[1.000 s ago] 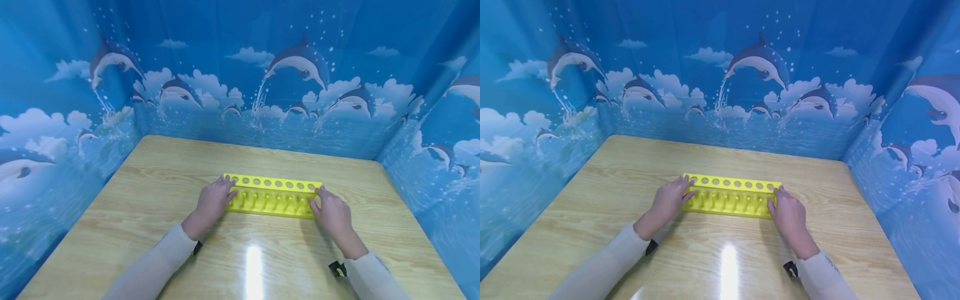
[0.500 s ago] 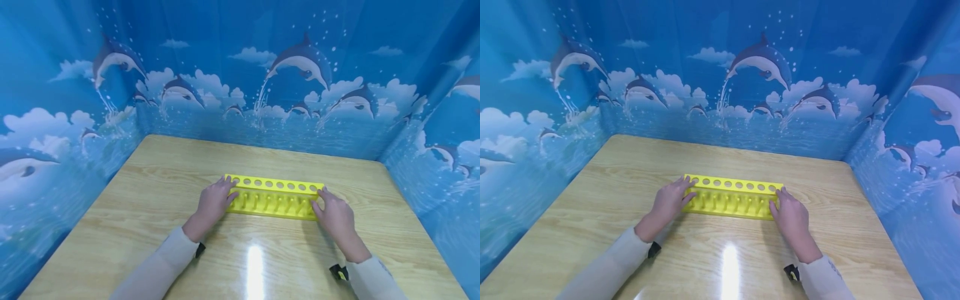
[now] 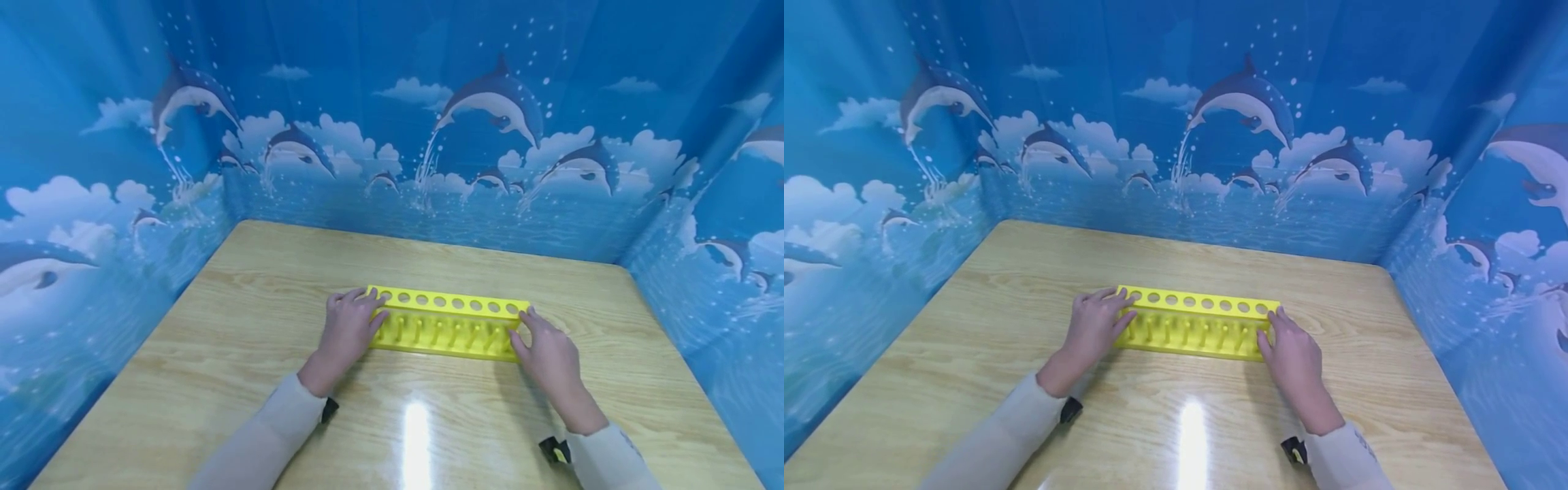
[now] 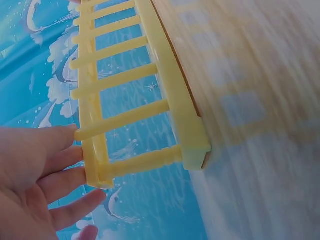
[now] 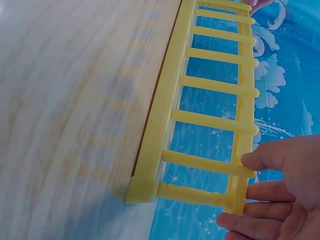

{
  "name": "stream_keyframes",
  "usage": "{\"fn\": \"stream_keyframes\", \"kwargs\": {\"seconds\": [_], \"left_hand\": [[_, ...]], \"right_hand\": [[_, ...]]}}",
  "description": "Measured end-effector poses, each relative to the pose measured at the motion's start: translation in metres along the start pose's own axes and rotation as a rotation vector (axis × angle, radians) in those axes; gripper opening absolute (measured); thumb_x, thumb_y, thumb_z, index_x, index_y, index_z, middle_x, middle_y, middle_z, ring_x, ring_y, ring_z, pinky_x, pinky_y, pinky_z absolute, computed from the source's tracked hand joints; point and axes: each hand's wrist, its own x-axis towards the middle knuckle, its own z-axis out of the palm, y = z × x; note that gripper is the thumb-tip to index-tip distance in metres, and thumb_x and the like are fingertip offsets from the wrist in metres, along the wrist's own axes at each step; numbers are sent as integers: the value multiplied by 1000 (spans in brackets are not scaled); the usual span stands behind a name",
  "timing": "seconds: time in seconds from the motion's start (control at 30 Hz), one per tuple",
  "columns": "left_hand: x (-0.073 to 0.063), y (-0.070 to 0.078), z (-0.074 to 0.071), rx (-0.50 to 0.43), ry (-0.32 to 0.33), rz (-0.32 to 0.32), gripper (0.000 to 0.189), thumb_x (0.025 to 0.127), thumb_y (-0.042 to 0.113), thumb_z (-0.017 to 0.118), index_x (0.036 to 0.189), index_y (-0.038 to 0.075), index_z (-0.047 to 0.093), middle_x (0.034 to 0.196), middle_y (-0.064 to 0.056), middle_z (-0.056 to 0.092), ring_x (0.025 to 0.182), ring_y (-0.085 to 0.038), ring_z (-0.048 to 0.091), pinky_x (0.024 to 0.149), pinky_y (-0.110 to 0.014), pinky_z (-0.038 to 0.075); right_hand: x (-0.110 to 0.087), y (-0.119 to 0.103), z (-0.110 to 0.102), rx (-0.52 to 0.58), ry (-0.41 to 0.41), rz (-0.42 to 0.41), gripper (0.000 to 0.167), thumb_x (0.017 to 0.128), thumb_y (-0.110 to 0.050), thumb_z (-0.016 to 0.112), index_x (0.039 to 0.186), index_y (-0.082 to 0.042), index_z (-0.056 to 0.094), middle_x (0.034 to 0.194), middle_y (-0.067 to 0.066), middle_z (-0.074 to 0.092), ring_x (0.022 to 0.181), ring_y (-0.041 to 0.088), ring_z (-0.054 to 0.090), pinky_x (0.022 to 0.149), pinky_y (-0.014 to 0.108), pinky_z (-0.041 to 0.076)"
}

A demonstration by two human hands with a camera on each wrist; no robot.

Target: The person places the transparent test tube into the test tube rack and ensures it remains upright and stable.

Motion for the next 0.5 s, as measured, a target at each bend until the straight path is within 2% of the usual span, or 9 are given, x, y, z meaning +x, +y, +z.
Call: {"fn": "stream_keyframes", "kwargs": {"seconds": [0.1,0.3,0.5], "left_hand": [[0,-1,1,-38,9,-8,30,87,28,74,115,17,72,119,-8,68,112,-28,62,91,-52,44],[-1,-3,6,-111,25,-44,32,84,28,76,114,17,72,122,-6,66,107,-27,63,91,-50,46],[1,-4,8,-190,-4,-101,32,85,27,76,115,17,70,127,-8,64,113,-30,59,95,-53,44]], "right_hand": [[-1,0,-1,6,-6,5,42,87,-17,70,119,8,62,128,32,53,42,23,45,36,29,33],[0,1,-1,18,-18,18,42,88,-18,70,121,8,62,130,31,53,40,21,41,36,30,32],[0,3,1,28,7,9,41,87,-18,71,119,7,63,129,30,54,40,20,40,36,29,31]]}}
